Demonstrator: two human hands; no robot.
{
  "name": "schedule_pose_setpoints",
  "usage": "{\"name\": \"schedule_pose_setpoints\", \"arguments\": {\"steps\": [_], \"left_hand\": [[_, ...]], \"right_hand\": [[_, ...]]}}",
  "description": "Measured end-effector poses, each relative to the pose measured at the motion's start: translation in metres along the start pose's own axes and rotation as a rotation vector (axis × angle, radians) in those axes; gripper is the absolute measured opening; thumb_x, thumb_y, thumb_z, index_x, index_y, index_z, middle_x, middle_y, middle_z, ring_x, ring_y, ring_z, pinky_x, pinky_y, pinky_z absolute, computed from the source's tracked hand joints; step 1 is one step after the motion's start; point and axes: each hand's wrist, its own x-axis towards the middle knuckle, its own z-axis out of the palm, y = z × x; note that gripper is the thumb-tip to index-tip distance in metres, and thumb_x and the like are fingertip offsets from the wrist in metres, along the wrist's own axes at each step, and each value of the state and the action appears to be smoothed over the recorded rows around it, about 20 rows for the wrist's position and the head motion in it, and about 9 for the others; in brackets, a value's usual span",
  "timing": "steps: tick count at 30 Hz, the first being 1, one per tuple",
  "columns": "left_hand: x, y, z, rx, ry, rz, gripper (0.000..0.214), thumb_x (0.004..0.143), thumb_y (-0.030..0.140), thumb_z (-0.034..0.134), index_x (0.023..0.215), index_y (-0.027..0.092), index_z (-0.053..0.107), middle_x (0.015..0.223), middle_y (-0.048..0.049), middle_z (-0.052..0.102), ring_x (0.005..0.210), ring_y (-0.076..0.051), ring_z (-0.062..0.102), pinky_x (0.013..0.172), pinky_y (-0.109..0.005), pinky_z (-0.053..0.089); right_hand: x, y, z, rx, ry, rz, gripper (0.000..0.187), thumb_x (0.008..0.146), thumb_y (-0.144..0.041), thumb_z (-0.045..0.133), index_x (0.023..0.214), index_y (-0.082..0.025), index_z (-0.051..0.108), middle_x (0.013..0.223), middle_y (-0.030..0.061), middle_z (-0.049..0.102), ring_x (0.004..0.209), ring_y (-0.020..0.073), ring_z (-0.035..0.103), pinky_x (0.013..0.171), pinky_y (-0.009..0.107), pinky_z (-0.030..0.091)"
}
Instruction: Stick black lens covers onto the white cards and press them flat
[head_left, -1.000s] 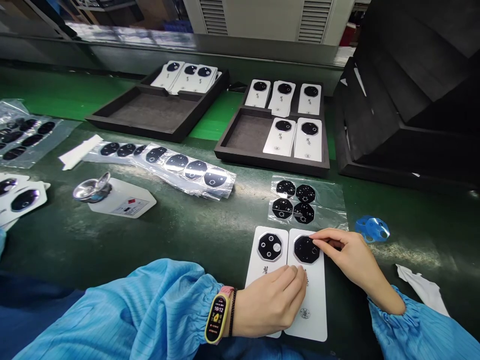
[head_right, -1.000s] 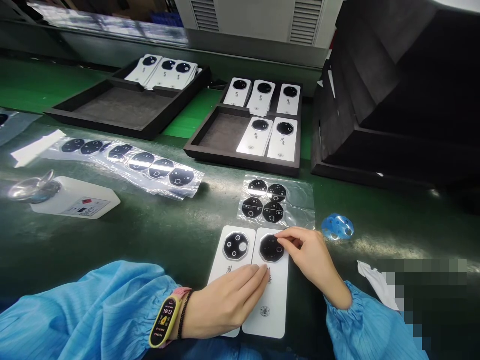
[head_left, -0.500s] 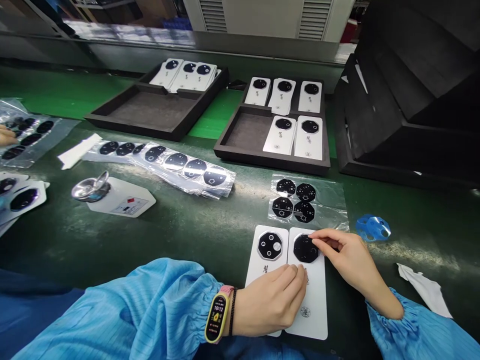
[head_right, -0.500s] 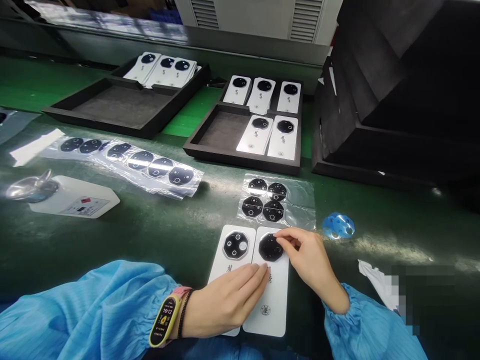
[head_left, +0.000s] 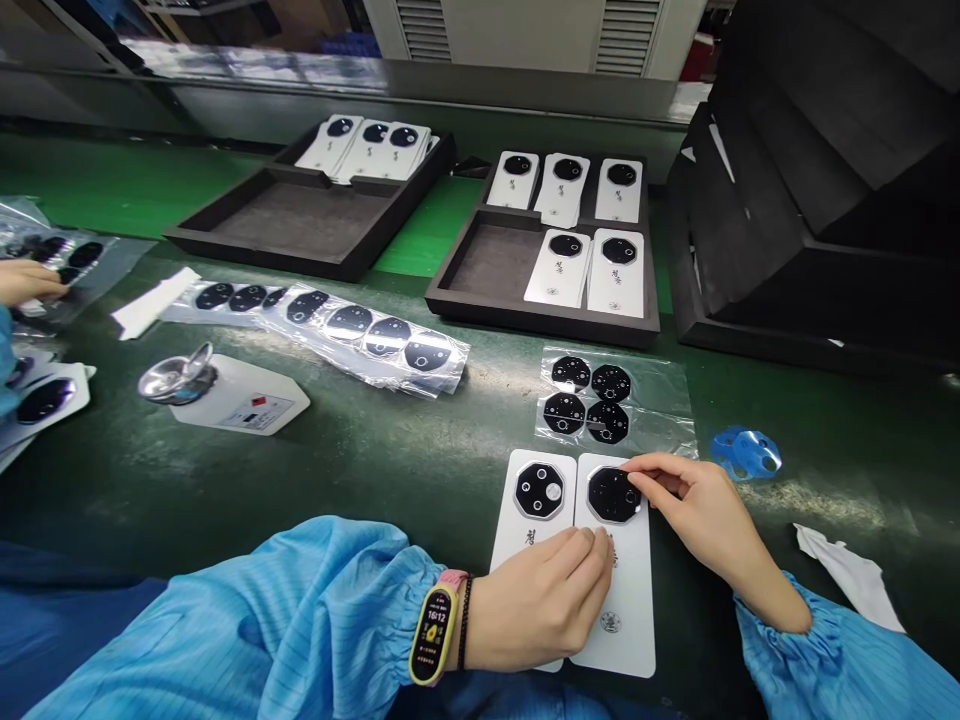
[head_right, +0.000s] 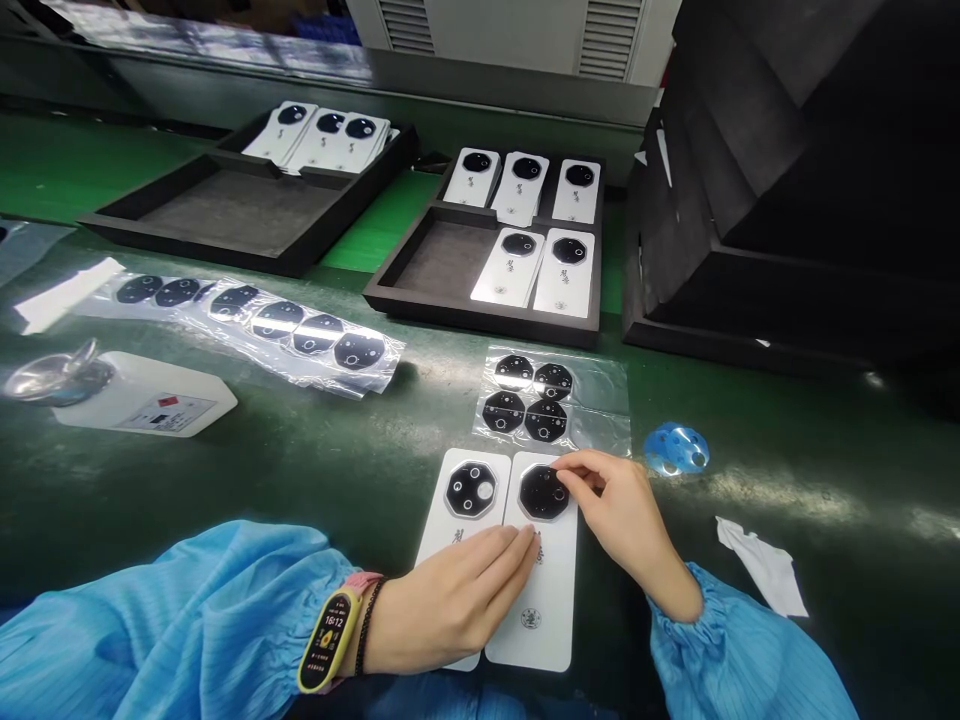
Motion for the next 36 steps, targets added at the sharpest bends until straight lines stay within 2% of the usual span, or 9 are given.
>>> {"name": "schedule_pose_setpoints", "arguments": {"steps": [8, 17, 25, 32, 36], "left_hand": [[0.0001, 0.0007, 0.0000, 0.009, -0.048, 0.026, 0.028, 0.087, 0.009, 0.046, 0.107, -0.003, 0.062, 0.098, -0.0195, 0.064, 0.082, -0.023, 0.061, 0.076, -0.034, 0.048], [0.0018, -0.0011, 0.0006, -0.017, 0.030, -0.012, 0.031, 0.087, 0.004, 0.039, 0.103, -0.003, 0.064, 0.094, -0.0177, 0.066, 0.079, -0.022, 0.061, 0.075, -0.033, 0.048], [0.0024, -0.0006, 0.0008, -0.014, 0.022, -0.013, 0.032, 0.086, 0.003, 0.038, 0.102, -0.003, 0.065, 0.094, -0.0170, 0.067, 0.078, -0.022, 0.061, 0.073, -0.032, 0.048], [0.0008, -0.0013, 0.0001, 0.015, -0.041, 0.016, 0.033, 0.083, 0.005, 0.040, 0.106, -0.003, 0.063, 0.106, -0.0216, 0.064, 0.080, -0.023, 0.061, 0.072, -0.032, 0.048], [0.0019, -0.0021, -0.0013, 0.037, -0.051, 0.040, 0.033, 0.084, 0.007, 0.042, 0.108, -0.005, 0.063, 0.107, -0.0222, 0.065, 0.081, -0.024, 0.062, 0.073, -0.033, 0.048]], "right_hand": [[-0.0001, -0.0014, -0.0005, -0.025, -0.007, -0.011, 0.018, 0.071, -0.033, 0.053, 0.067, -0.026, 0.069, 0.070, 0.0015, 0.073, 0.062, 0.0206, 0.067, 0.059, 0.033, 0.055], [-0.0012, -0.0009, 0.0010, -0.072, 0.022, -0.040, 0.020, 0.074, -0.032, 0.051, 0.069, -0.026, 0.070, 0.072, 0.0012, 0.074, 0.063, 0.0203, 0.067, 0.057, 0.031, 0.055], [-0.0025, -0.0005, 0.0016, -0.115, 0.034, -0.083, 0.020, 0.075, -0.031, 0.051, 0.069, -0.027, 0.069, 0.072, 0.0007, 0.073, 0.061, 0.0194, 0.067, 0.056, 0.030, 0.054], [-0.0030, -0.0003, 0.0029, -0.154, 0.055, -0.156, 0.021, 0.078, -0.027, 0.050, 0.069, -0.026, 0.069, 0.073, 0.0008, 0.072, 0.065, 0.0185, 0.066, 0.060, 0.029, 0.053], [-0.0026, 0.0016, 0.0036, -0.203, 0.080, -0.247, 0.021, 0.080, -0.023, 0.049, 0.071, -0.024, 0.068, 0.075, 0.0011, 0.070, 0.059, 0.0157, 0.064, 0.052, 0.026, 0.051]]}}
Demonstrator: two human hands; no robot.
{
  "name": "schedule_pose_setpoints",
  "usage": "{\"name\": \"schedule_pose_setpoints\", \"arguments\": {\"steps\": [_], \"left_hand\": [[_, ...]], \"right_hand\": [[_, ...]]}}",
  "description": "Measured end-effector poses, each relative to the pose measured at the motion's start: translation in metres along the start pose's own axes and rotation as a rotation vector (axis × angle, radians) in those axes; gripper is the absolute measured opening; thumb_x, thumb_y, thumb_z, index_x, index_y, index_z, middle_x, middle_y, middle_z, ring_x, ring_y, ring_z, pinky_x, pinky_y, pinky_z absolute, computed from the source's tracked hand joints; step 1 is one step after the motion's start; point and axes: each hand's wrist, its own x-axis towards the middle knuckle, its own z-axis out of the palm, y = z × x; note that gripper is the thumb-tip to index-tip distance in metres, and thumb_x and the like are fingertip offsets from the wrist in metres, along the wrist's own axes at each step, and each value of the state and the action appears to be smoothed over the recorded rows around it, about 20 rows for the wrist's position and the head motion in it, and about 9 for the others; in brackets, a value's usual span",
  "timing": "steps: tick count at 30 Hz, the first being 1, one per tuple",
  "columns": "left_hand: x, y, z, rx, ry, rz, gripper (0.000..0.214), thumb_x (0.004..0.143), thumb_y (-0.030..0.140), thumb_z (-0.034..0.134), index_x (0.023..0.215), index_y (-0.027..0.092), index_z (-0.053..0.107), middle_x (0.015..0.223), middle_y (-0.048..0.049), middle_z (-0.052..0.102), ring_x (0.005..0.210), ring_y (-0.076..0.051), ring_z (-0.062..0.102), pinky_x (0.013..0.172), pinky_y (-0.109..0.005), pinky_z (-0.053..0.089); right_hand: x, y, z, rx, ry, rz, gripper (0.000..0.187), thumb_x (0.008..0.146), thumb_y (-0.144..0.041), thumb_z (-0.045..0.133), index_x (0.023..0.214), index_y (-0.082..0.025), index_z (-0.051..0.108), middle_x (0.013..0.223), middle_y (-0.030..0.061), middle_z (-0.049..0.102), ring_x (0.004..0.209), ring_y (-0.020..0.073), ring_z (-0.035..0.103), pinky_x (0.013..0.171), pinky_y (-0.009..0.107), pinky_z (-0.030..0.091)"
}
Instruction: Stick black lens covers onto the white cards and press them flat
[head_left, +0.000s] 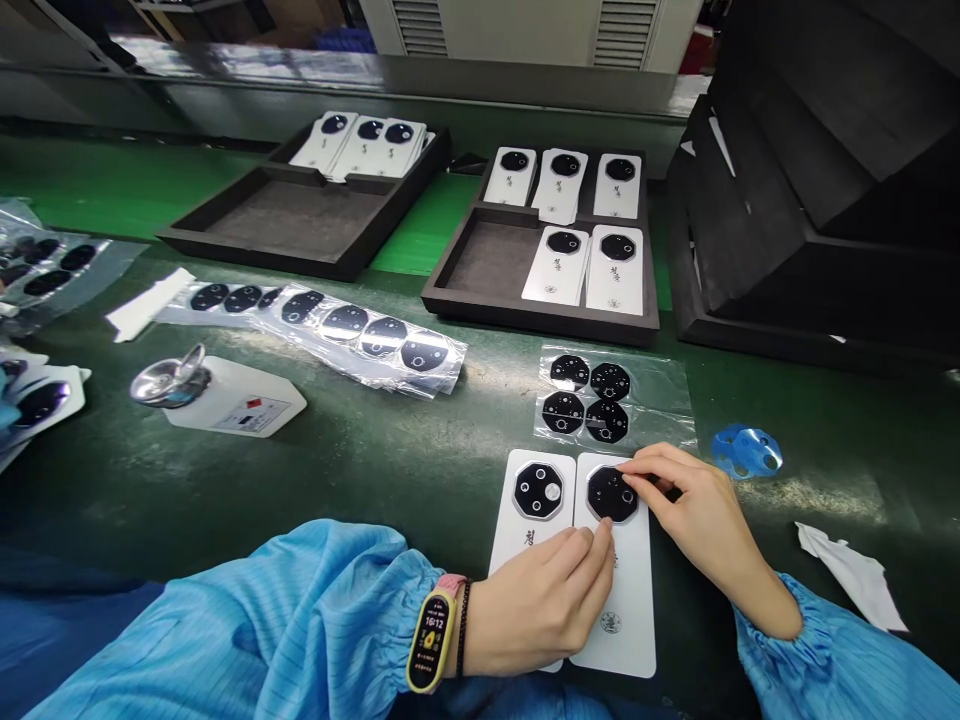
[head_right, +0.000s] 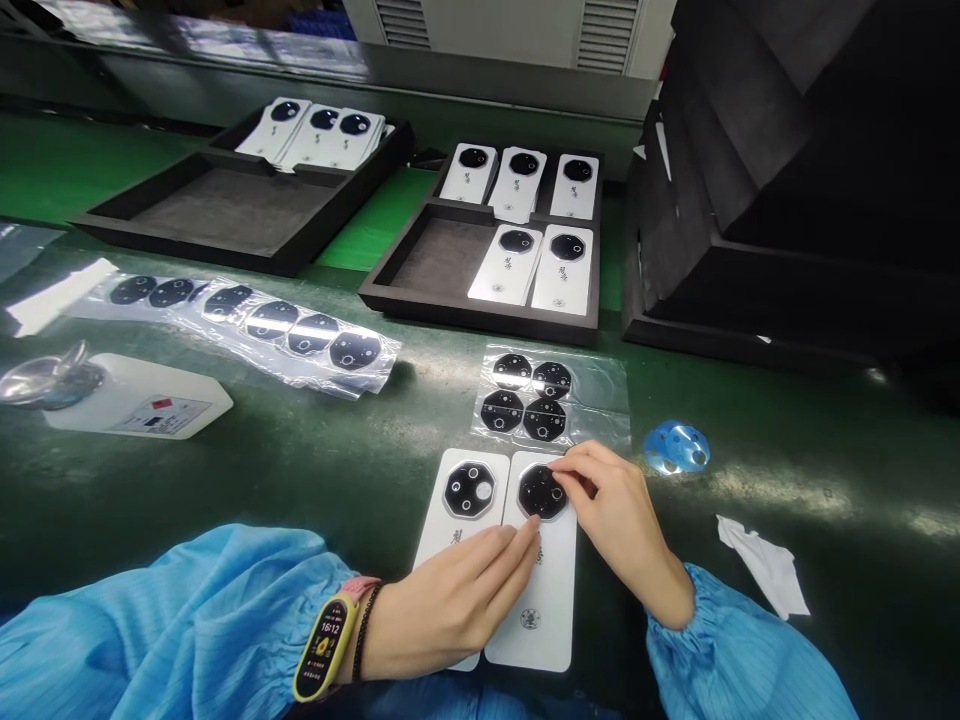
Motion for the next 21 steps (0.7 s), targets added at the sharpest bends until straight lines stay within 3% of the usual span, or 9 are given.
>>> {"name": "schedule_pose_setpoints", "arguments": {"steps": [9, 14, 21], "left_hand": [[0.0012, 0.0000, -0.0009, -0.012, -0.013, -0.013, 0.033, 0.086, 0.008, 0.044, 0.109, -0.003, 0.063, 0.111, -0.0207, 0.065, 0.080, -0.023, 0.061, 0.072, -0.032, 0.049], [0.0007, -0.0023, -0.0013, -0.046, -0.023, -0.048, 0.032, 0.088, 0.011, 0.042, 0.110, 0.000, 0.063, 0.111, -0.0176, 0.065, 0.093, -0.026, 0.062, 0.083, -0.034, 0.050], [0.0019, -0.0033, 0.0033, -0.026, 0.054, -0.099, 0.029, 0.082, 0.016, 0.050, 0.103, 0.006, 0.066, 0.108, -0.0136, 0.066, 0.100, -0.030, 0.061, 0.089, -0.039, 0.051]], "right_hand": [[0.0000, 0.0040, 0.0003, -0.084, 0.023, -0.141, 0.023, 0.085, -0.016, 0.048, 0.074, -0.022, 0.067, 0.073, -0.0001, 0.069, 0.060, 0.0129, 0.065, 0.053, 0.021, 0.053], [-0.0007, 0.0061, 0.0003, -0.134, 0.023, -0.216, 0.024, 0.086, -0.014, 0.045, 0.078, -0.021, 0.066, 0.074, 0.0006, 0.068, 0.064, 0.0125, 0.066, 0.057, 0.021, 0.054], [-0.0048, 0.0084, 0.0032, -0.237, 0.047, -0.320, 0.026, 0.085, -0.009, 0.041, 0.088, -0.021, 0.064, 0.079, 0.0019, 0.066, 0.070, 0.0138, 0.065, 0.062, 0.023, 0.055]]}}
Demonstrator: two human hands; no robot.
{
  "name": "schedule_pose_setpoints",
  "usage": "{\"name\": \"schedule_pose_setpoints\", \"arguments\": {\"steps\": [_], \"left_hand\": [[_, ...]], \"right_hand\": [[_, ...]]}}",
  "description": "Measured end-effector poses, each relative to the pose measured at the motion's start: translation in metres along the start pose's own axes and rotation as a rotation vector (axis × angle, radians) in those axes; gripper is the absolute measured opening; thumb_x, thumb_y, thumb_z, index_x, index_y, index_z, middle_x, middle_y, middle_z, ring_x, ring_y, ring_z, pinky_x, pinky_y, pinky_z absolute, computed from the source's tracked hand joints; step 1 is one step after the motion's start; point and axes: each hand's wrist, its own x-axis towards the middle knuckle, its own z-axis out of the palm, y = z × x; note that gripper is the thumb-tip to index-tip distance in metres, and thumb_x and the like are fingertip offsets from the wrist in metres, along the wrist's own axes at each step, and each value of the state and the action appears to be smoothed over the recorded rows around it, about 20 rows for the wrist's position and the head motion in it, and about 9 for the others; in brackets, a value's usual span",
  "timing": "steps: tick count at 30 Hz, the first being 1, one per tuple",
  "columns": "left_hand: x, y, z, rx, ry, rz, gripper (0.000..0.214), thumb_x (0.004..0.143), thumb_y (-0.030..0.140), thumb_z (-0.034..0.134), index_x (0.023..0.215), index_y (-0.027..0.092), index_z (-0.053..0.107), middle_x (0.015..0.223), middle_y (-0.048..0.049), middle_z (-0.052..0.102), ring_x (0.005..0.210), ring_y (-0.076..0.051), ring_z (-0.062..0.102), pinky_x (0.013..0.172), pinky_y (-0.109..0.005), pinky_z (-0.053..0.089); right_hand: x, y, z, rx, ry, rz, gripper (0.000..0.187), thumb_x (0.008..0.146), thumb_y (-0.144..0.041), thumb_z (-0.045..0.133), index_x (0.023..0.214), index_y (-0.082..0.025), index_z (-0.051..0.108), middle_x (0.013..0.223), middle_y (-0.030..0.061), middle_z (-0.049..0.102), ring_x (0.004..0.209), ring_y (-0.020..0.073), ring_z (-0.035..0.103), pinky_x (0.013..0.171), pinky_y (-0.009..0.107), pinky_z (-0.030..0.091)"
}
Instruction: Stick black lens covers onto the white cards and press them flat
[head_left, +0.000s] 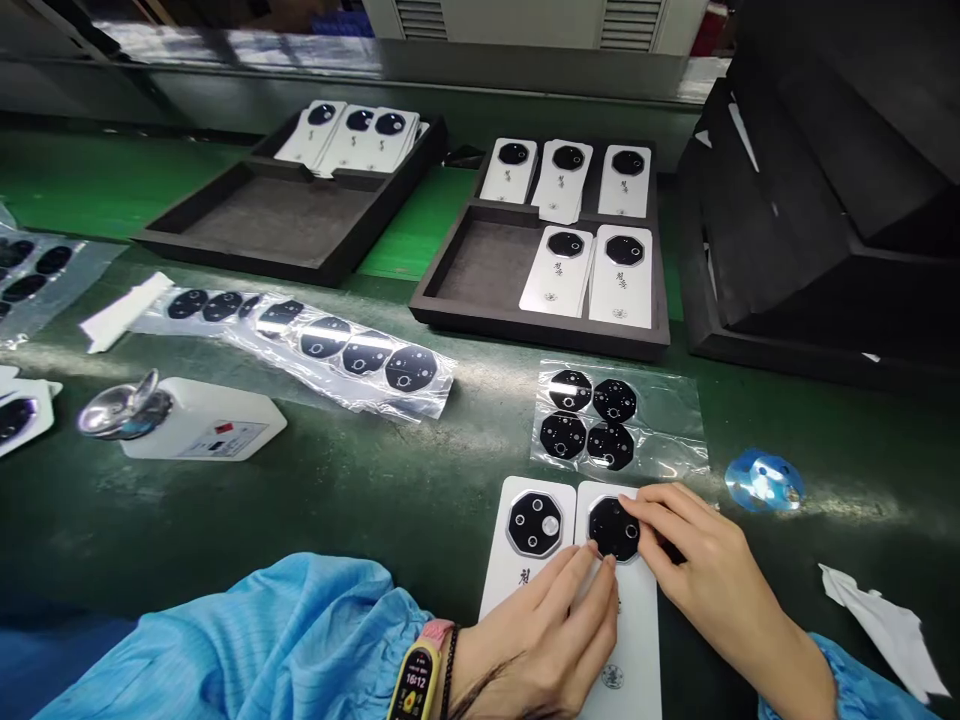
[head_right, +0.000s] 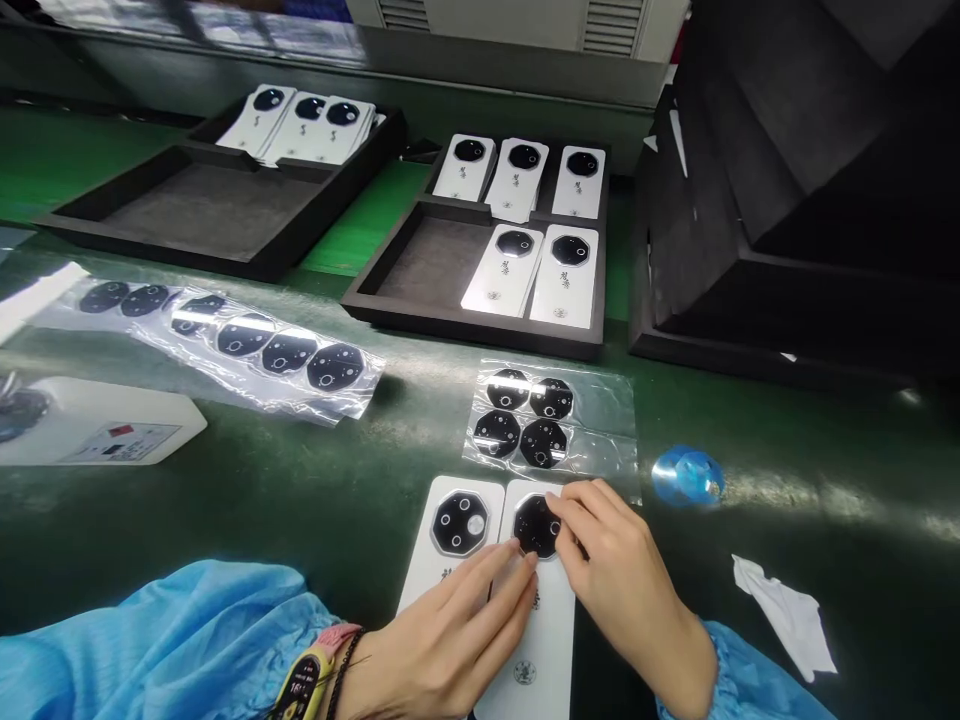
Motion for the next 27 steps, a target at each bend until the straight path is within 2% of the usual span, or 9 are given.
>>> {"name": "schedule_pose_setpoints", "arguments": {"steps": [3, 9, 14, 18, 21, 24, 27], "left_hand": [[-0.001, 0.002, 0.002, 0.025, 0.008, -0.026, 0.029, 0.080, 0.019, 0.049, 0.100, 0.010, 0.068, 0.108, -0.0108, 0.066, 0.101, -0.031, 0.061, 0.088, -0.039, 0.051], [-0.004, 0.001, -0.001, 0.077, -0.096, 0.008, 0.031, 0.084, 0.024, 0.048, 0.108, 0.014, 0.065, 0.116, -0.0102, 0.062, 0.110, -0.031, 0.058, 0.094, -0.043, 0.048], [-0.003, 0.002, 0.002, 0.087, -0.084, -0.006, 0.031, 0.085, 0.024, 0.045, 0.106, 0.016, 0.066, 0.113, -0.0092, 0.063, 0.109, -0.032, 0.059, 0.093, -0.043, 0.048], [0.000, 0.000, -0.001, 0.092, -0.089, 0.041, 0.029, 0.083, 0.024, 0.048, 0.104, 0.016, 0.067, 0.111, -0.0088, 0.064, 0.106, -0.031, 0.061, 0.090, -0.040, 0.050], [0.000, -0.002, -0.005, 0.112, -0.156, 0.061, 0.031, 0.082, 0.023, 0.049, 0.107, 0.018, 0.066, 0.115, -0.0063, 0.062, 0.110, -0.029, 0.059, 0.093, -0.036, 0.050], [0.001, -0.003, -0.009, 0.141, -0.187, 0.091, 0.032, 0.083, 0.023, 0.048, 0.110, 0.018, 0.065, 0.115, -0.0062, 0.061, 0.111, -0.029, 0.058, 0.096, -0.037, 0.048], [0.004, -0.004, -0.010, 0.140, -0.173, 0.097, 0.031, 0.085, 0.022, 0.045, 0.108, 0.018, 0.066, 0.114, -0.0071, 0.062, 0.108, -0.028, 0.060, 0.093, -0.036, 0.049]], "right_hand": [[-0.001, -0.001, 0.000, -0.028, 0.005, -0.017, 0.027, 0.087, -0.008, 0.040, 0.090, -0.021, 0.063, 0.080, 0.0020, 0.066, 0.071, 0.0136, 0.064, 0.063, 0.023, 0.055], [0.000, -0.004, 0.001, -0.140, 0.027, -0.079, 0.029, 0.087, -0.005, 0.037, 0.092, -0.016, 0.063, 0.079, 0.0038, 0.066, 0.073, 0.0148, 0.064, 0.062, 0.023, 0.055], [-0.001, -0.005, 0.001, -0.193, 0.025, -0.091, 0.030, 0.088, -0.006, 0.036, 0.093, -0.016, 0.063, 0.079, 0.0043, 0.066, 0.074, 0.0151, 0.064, 0.058, 0.022, 0.055], [-0.002, -0.007, 0.001, -0.264, -0.007, -0.116, 0.034, 0.088, -0.005, 0.033, 0.094, -0.015, 0.065, 0.079, 0.0058, 0.067, 0.075, 0.0169, 0.064, 0.056, 0.023, 0.054], [-0.001, -0.012, 0.001, -0.327, -0.030, -0.162, 0.036, 0.087, -0.001, 0.033, 0.092, -0.012, 0.067, 0.074, 0.0059, 0.067, 0.071, 0.0170, 0.063, 0.054, 0.023, 0.053], [0.001, -0.016, 0.002, -0.415, -0.015, -0.226, 0.038, 0.081, 0.004, 0.034, 0.084, -0.012, 0.068, 0.073, 0.0061, 0.069, 0.068, 0.0174, 0.062, 0.054, 0.024, 0.052], [0.001, -0.015, 0.001, -0.411, -0.003, -0.233, 0.039, 0.080, 0.005, 0.033, 0.086, -0.014, 0.067, 0.075, 0.0056, 0.069, 0.069, 0.0174, 0.063, 0.055, 0.025, 0.052]]}}
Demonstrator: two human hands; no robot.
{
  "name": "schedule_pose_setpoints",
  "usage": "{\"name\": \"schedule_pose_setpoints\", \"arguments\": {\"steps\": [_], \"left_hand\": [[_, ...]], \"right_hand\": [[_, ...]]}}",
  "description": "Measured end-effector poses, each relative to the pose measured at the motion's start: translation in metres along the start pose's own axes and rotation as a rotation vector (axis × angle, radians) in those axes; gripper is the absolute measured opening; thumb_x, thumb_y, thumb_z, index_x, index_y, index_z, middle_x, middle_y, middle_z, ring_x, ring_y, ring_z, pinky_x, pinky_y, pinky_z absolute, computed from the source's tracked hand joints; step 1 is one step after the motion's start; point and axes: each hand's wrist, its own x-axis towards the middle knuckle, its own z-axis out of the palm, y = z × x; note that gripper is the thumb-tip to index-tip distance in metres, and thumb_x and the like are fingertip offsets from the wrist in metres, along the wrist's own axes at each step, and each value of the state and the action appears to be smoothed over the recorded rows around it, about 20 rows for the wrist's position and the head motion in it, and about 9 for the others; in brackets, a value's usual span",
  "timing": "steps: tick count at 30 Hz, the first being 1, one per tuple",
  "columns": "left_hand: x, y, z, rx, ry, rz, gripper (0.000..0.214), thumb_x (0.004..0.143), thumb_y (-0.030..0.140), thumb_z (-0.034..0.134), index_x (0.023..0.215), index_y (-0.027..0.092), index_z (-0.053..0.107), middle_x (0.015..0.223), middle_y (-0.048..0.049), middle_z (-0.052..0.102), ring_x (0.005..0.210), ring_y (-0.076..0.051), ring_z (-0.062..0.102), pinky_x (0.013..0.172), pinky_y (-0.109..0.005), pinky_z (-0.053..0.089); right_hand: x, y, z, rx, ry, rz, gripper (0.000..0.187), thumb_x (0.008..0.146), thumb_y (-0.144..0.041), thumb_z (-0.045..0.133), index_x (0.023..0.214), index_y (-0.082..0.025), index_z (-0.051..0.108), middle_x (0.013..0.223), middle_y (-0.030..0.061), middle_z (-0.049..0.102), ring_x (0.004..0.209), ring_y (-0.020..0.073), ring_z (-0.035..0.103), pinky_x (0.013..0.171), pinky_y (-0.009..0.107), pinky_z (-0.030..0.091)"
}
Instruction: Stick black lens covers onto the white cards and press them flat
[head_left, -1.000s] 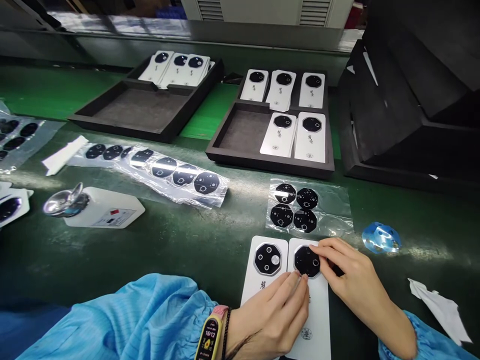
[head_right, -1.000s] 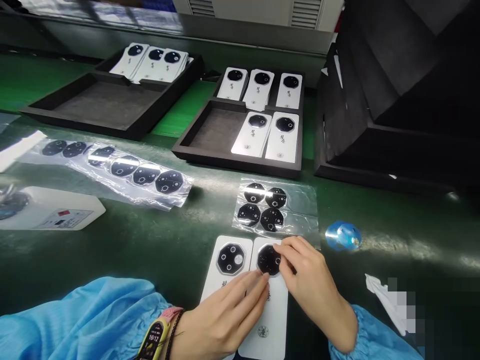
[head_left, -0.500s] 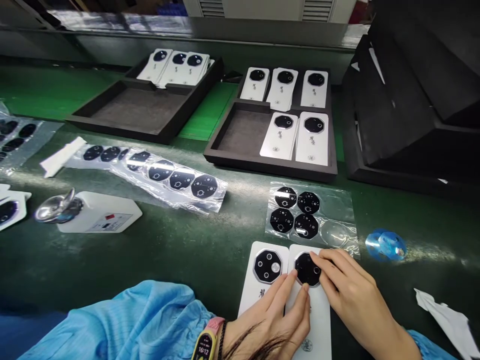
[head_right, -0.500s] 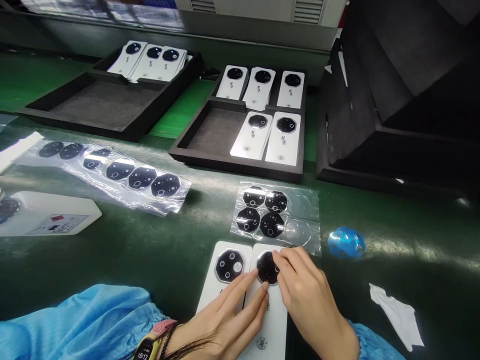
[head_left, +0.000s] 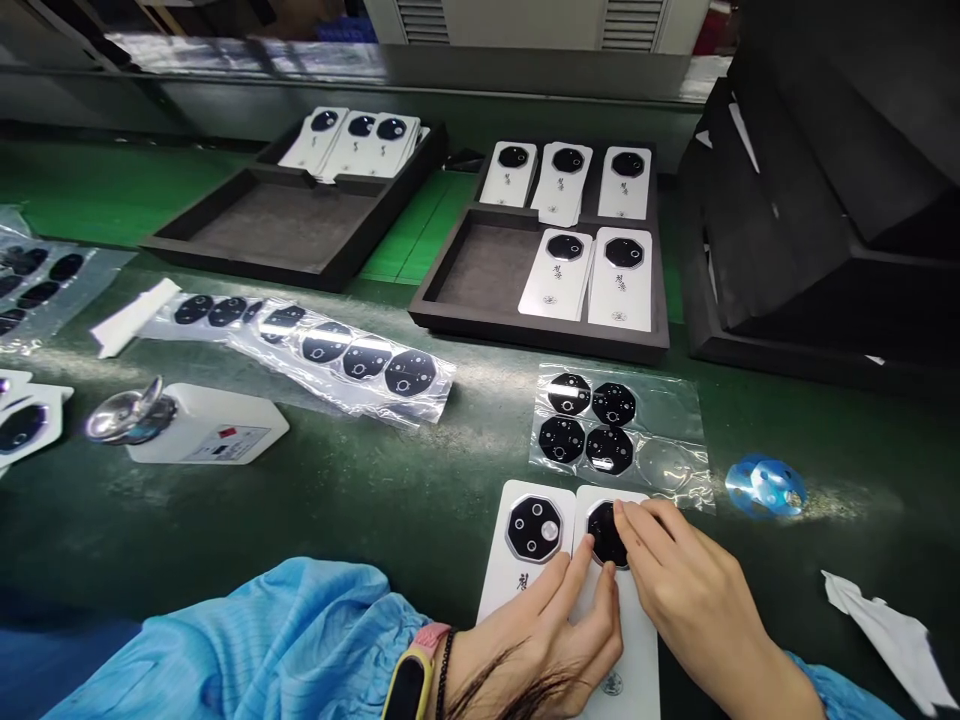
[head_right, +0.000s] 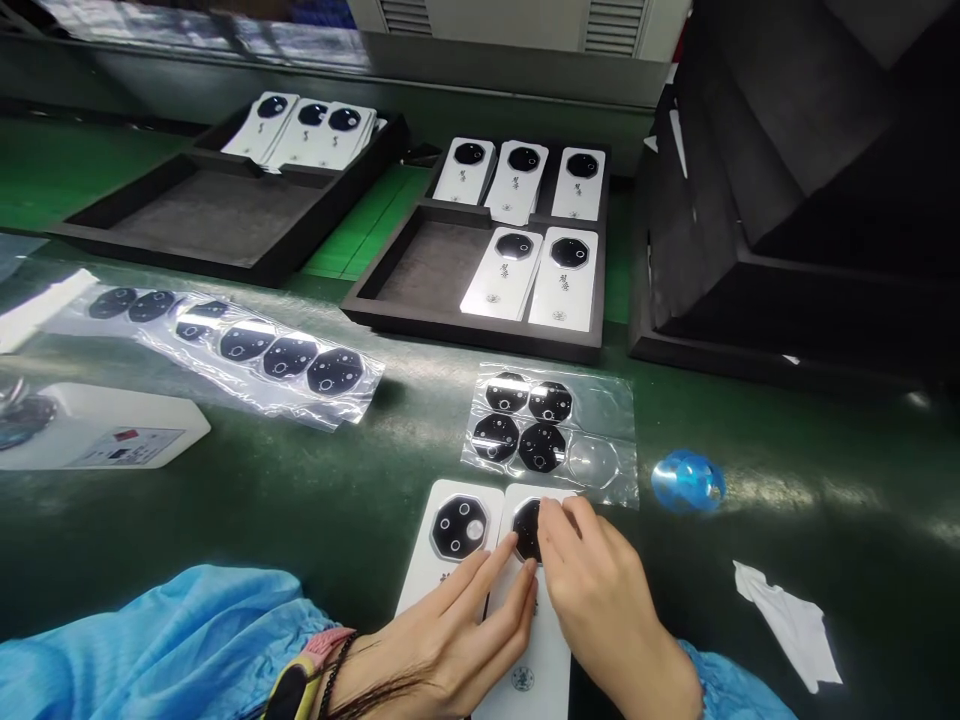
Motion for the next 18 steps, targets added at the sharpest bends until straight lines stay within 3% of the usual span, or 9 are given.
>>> {"name": "schedule_pose_setpoints", "arguments": {"steps": [3, 7, 13, 15, 18], "left_hand": [[0.002, -0.001, -0.002, -0.006, 0.001, -0.005, 0.031, 0.087, 0.019, 0.044, 0.108, 0.016, 0.066, 0.113, -0.0075, 0.062, 0.106, -0.027, 0.061, 0.089, -0.035, 0.051], [0.002, 0.001, -0.004, 0.049, -0.029, 0.017, 0.031, 0.090, 0.022, 0.044, 0.111, 0.014, 0.064, 0.117, -0.0091, 0.060, 0.108, -0.029, 0.059, 0.088, -0.035, 0.051], [-0.001, 0.011, 0.002, 0.061, 0.005, -0.007, 0.037, 0.088, 0.031, 0.054, 0.114, 0.005, 0.060, 0.118, -0.0163, 0.057, 0.107, -0.032, 0.059, 0.091, -0.040, 0.049], [-0.001, 0.010, 0.003, 0.025, 0.009, -0.020, 0.036, 0.089, 0.029, 0.054, 0.114, 0.004, 0.059, 0.118, -0.0172, 0.057, 0.107, -0.031, 0.058, 0.091, -0.041, 0.048], [0.001, 0.006, 0.004, -0.035, 0.039, 0.015, 0.029, 0.089, 0.022, 0.051, 0.110, 0.003, 0.061, 0.114, -0.0169, 0.060, 0.103, -0.026, 0.058, 0.084, -0.037, 0.049]], "right_hand": [[-0.003, 0.005, -0.002, 0.113, -0.007, 0.081, 0.038, 0.085, 0.000, 0.032, 0.094, -0.017, 0.065, 0.077, 0.0044, 0.068, 0.072, 0.0156, 0.064, 0.059, 0.023, 0.053], [-0.010, 0.006, -0.005, 0.090, -0.007, 0.152, 0.036, 0.088, -0.004, 0.033, 0.081, -0.018, 0.065, 0.070, 0.0044, 0.063, 0.066, 0.0164, 0.060, 0.058, 0.026, 0.052], [-0.012, -0.011, -0.003, -0.213, -0.004, -0.044, 0.040, 0.076, 0.008, 0.037, 0.056, -0.018, 0.060, 0.061, 0.0056, 0.059, 0.057, 0.0179, 0.049, 0.050, 0.031, 0.040], [-0.012, -0.009, -0.002, -0.174, 0.035, 0.006, 0.039, 0.078, 0.005, 0.038, 0.057, -0.019, 0.059, 0.058, 0.0037, 0.057, 0.056, 0.0166, 0.048, 0.051, 0.030, 0.040], [-0.013, 0.001, 0.000, -0.050, 0.107, 0.165, 0.033, 0.083, 0.000, 0.037, 0.074, -0.016, 0.064, 0.066, 0.0039, 0.060, 0.062, 0.0156, 0.054, 0.059, 0.027, 0.046]]}}
